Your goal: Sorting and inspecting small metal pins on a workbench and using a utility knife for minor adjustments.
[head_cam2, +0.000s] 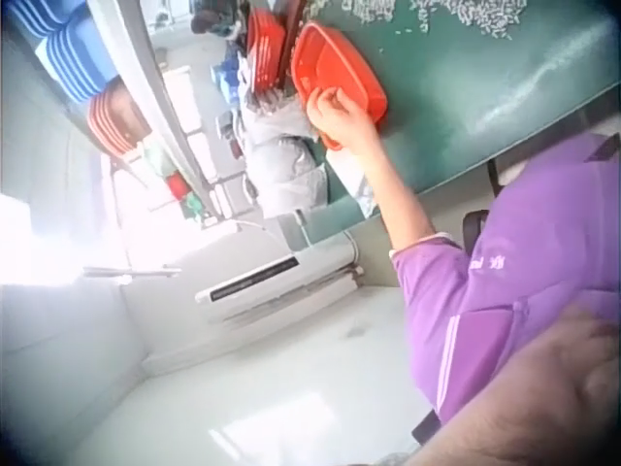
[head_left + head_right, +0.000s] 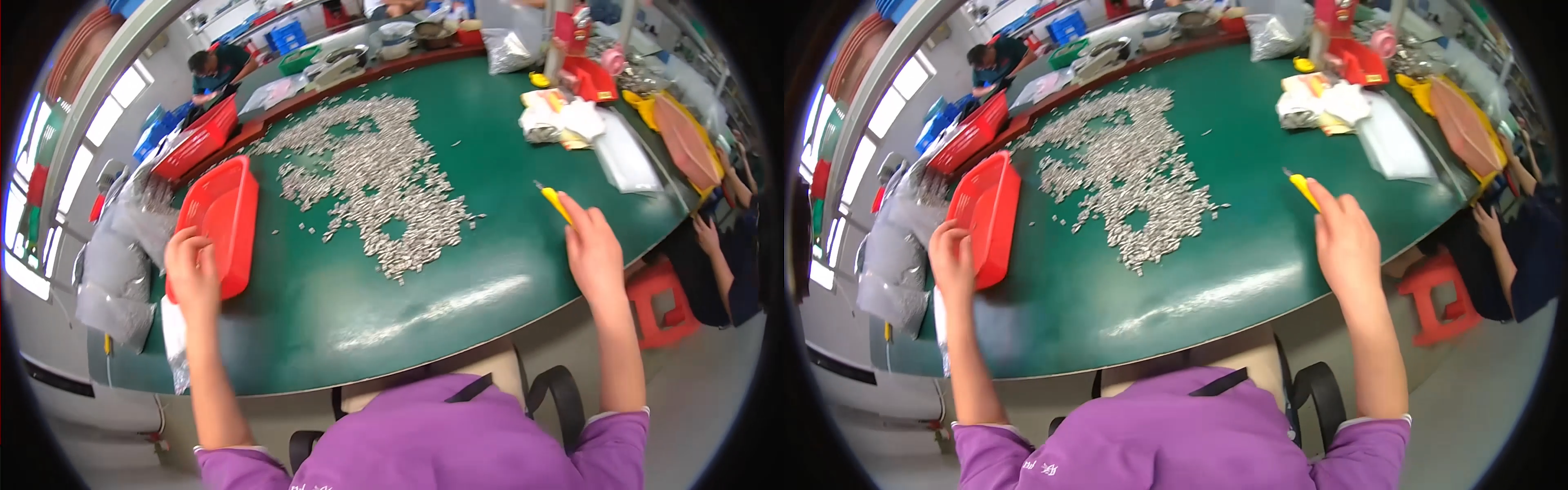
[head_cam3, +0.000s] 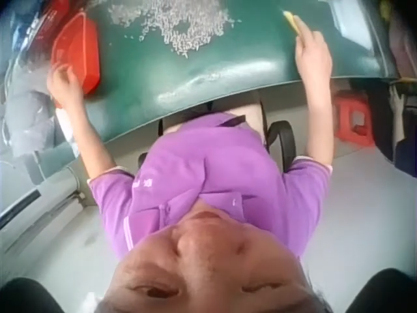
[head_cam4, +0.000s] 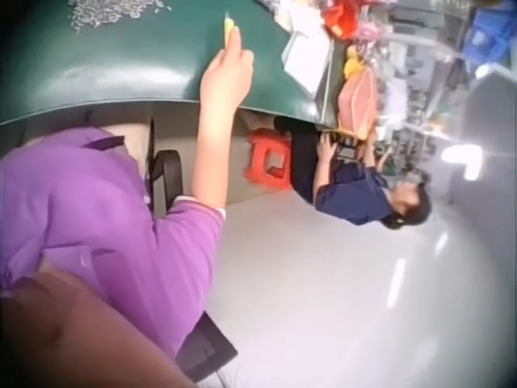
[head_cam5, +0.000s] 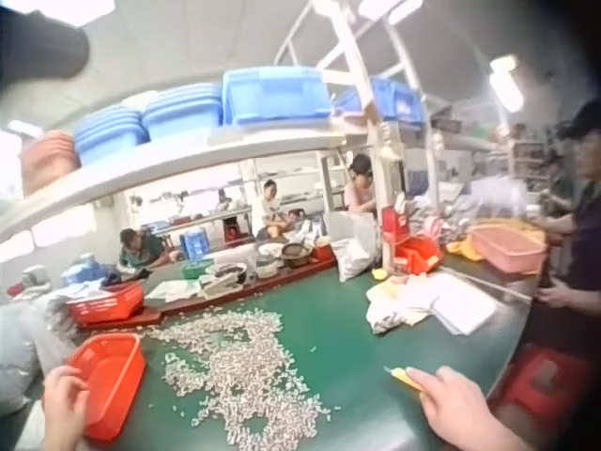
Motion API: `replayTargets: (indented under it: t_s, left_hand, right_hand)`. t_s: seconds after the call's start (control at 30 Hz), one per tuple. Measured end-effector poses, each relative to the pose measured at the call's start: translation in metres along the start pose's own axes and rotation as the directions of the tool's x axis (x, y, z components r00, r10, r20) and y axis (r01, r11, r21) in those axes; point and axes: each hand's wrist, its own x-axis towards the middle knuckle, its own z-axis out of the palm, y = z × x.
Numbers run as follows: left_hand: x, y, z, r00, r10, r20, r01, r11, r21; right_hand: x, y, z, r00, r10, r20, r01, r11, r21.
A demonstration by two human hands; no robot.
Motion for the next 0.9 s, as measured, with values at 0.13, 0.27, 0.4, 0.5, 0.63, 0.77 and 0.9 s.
replayTargets:
  t_s: [0.13, 0.27, 0.4, 0.5, 0.63, 0.77, 0.9]
  left_hand:
    - [-0.021, -0.101, -0.003, 0.974, -0.216, 0.067, 0.216, 0.976, 0.015]
    - [-0.024, -0.061, -0.013, 0.958, -0.286, 0.019, 0.287, 0.954, -0.084]
    - [0.000, 0.024, -0.007, 0.985, -0.147, 0.086, 0.166, 0.939, -0.303]
    - [0.006, 0.070, -0.009, 0.987, -0.023, 0.161, 0.075, 0.943, -0.324]
    - [0.005, 0.079, -0.013, 0.972, 0.021, 0.235, 0.071, 0.924, -0.375]
    - [0.017, 0.086, -0.003, 0.962, 0.015, 0.273, 0.150, 0.808, -0.570]
    - [0.034, 0.146, 0.021, 0.921, 0.167, 0.352, 0.191, 0.595, -0.781]
  right_hand:
    - [0.021, 0.035, 0.008, 0.999, -0.053, 0.010, 0.053, 0.997, -0.061]
    - [0.075, 0.053, 0.008, 0.995, -0.072, -0.070, 0.072, 0.997, -0.004]
    - [0.140, 0.061, 0.038, 0.984, -0.019, -0.179, 0.022, 1.000, 0.012]
    - [0.169, 0.069, 0.067, 0.994, 0.055, -0.093, -0.061, 0.996, -0.060]
    - [0.189, 0.080, 0.088, 0.983, 0.116, -0.139, -0.086, 0.975, 0.206]
    - [0.191, 0.043, 0.065, 0.960, 0.194, -0.204, -0.030, 0.791, 0.611]
    - [0.157, -0.005, 0.014, 0.978, 0.060, -0.201, 0.089, 0.748, 0.657]
